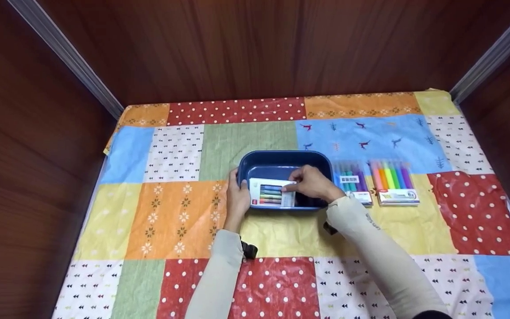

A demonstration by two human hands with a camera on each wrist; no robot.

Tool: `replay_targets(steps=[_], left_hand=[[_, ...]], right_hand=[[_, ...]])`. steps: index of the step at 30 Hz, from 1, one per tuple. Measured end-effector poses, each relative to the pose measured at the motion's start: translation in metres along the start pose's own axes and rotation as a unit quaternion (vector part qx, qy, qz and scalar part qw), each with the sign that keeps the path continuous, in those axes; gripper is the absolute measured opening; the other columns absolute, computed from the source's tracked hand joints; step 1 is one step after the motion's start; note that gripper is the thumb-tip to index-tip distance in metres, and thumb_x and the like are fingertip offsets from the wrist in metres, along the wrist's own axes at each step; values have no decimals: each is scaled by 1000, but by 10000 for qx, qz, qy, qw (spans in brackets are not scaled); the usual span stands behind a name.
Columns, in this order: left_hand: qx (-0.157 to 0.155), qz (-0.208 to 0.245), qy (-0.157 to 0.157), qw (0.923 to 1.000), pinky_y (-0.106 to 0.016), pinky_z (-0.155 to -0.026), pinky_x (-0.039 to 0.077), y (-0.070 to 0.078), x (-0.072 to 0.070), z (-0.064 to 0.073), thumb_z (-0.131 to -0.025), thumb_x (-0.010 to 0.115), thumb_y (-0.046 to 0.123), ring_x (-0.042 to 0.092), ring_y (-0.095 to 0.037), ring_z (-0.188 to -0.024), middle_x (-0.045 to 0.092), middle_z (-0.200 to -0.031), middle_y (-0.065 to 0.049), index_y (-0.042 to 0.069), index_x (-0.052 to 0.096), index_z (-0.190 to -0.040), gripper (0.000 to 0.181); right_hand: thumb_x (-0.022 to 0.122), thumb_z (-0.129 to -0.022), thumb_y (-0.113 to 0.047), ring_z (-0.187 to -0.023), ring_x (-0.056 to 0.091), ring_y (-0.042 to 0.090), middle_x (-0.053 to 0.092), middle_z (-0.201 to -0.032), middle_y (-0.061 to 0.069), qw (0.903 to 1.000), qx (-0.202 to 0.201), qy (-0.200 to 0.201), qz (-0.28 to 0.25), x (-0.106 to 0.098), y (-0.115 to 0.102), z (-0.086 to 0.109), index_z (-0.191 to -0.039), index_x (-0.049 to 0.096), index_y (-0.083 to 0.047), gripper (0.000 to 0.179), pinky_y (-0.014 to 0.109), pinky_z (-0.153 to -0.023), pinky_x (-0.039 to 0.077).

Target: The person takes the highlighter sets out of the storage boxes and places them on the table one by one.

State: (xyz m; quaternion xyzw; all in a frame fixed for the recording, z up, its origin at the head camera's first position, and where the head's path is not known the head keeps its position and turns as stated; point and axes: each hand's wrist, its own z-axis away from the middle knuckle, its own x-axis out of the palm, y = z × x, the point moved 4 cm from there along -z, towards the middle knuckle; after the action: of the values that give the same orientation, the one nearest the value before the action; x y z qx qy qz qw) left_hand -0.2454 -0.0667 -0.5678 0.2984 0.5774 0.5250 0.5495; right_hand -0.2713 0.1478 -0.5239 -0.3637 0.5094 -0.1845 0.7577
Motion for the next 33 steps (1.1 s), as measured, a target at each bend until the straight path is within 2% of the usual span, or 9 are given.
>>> replay_targets(steps=[6,8,13,17,21,27,33], left_hand=[[84,37,-72,9999,-53,-116,39,-1,-1,1,-103,44,6,48,-39,-139,52,-149,-21,11,45,-145,42],[82,67,-113,9999,-53,-116,39,-2,-2,1,-103,44,5,48,-39,-139,51,-149,-22,11,44,-145,43],[53,54,-92,9999,-52,-117,39,-3,-4,2,-103,44,3,48,-39,-139,51,-150,-21,10,44,-146,44],[51,-16,-61,10000,-52,-117,39,-2,-3,2,-102,45,3,48,-39,-139,51,-150,-22,11,44,-146,45],[75,-44,-127,9999,-53,-117,38,0,-2,1,-103,44,4,47,-40,-140,49,-152,-21,11,43,-147,45],[161,-31,-103,9998,-53,-116,40,3,-2,-2,-102,45,3,49,-40,-139,50,-151,-21,11,43,-146,45],[235,30,-93,9997,-52,-118,37,2,-1,-1,-101,45,2,46,-39,-141,51,-150,-21,9,44,-145,44]], right_hand=[[80,-85,-27,-60,39,7,54,-60,-9,9991,-349,201,-99,-4,-6,6,-76,78,-12,17,21,-56,32],[80,-86,-27,-57,38,6,58,-61,-6,9984,-438,332,-96,-6,-8,9,-79,80,-12,16,20,-55,32],[78,-88,-27,-56,49,5,73,-74,3,9965,-447,660,-244,-10,-8,14,-86,82,-13,14,19,-55,40],[77,-89,-26,-60,56,8,76,-81,8,9941,-312,888,-539,-14,-6,20,-92,81,-10,16,19,-56,45],[76,-90,-24,-62,54,9,75,-83,9,9884,-242,1281,-773,-21,-4,27,-91,81,-8,16,19,-56,43],[74,-91,-22,-62,51,7,74,-83,10,9769,-362,1790,-1110,-31,0,37,-90,79,-6,17,19,-55,40],[75,-91,-24,-59,53,4,70,-75,10,9634,-181,2243,-1457,-43,10,47,-93,79,-3,22,18,-54,43]])
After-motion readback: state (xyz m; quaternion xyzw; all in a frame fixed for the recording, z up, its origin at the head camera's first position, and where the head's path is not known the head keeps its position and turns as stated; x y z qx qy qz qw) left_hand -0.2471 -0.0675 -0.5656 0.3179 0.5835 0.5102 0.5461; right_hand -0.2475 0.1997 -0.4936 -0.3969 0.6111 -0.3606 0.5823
